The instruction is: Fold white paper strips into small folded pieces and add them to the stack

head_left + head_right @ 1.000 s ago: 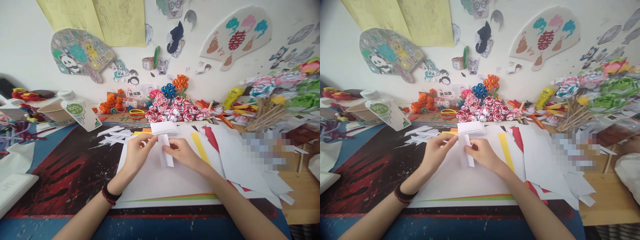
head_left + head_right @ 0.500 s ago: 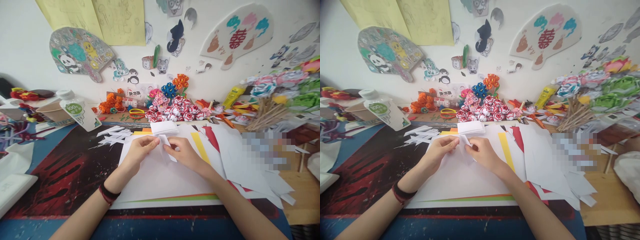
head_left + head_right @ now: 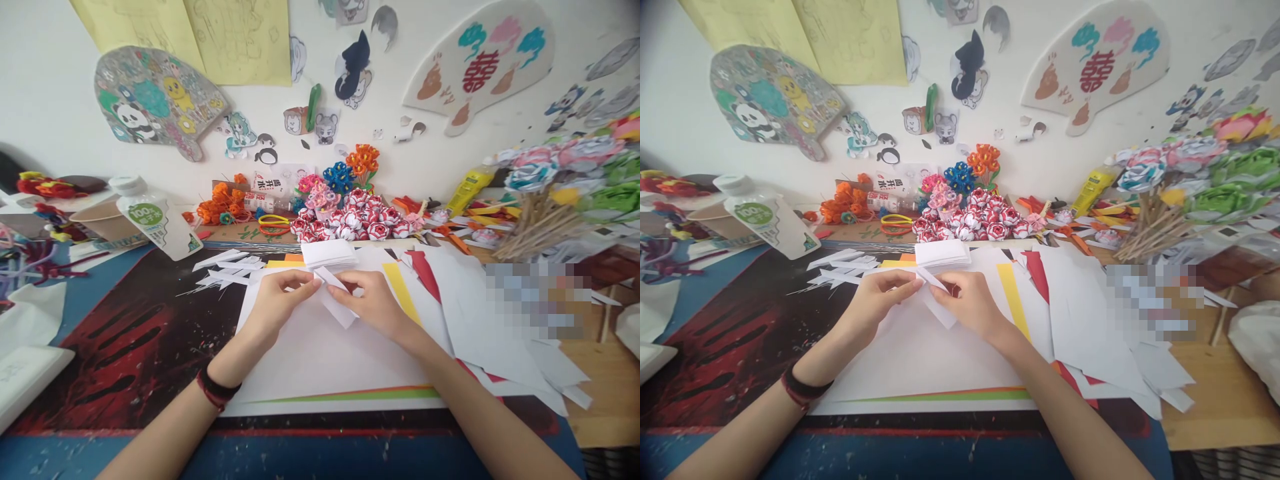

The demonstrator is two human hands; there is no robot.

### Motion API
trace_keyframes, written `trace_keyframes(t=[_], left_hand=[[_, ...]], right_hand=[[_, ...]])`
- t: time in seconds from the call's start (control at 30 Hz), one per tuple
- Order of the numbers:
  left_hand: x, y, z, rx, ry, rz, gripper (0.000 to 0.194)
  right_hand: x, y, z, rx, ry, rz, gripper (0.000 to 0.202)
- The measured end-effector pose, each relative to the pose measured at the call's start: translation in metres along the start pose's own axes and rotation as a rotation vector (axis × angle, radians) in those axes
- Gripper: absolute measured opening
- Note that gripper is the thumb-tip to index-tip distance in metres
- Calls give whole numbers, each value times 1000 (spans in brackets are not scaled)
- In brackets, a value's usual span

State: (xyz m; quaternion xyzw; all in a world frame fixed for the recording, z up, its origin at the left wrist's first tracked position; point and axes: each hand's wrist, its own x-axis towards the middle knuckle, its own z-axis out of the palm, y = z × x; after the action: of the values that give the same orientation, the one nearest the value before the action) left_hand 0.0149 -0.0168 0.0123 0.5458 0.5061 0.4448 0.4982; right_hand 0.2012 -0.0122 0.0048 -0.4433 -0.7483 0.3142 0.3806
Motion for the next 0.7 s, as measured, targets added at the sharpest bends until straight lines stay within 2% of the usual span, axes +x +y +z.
trace_keyframes(t=[0.47, 0.7], left_hand=[[0, 2, -1, -4, -21, -41, 23], [-1, 2, 0, -4, -28, -22, 21]], right_hand=[[1, 3, -3, 262, -91, 152, 33], [1, 4, -3, 334, -126, 176, 29]])
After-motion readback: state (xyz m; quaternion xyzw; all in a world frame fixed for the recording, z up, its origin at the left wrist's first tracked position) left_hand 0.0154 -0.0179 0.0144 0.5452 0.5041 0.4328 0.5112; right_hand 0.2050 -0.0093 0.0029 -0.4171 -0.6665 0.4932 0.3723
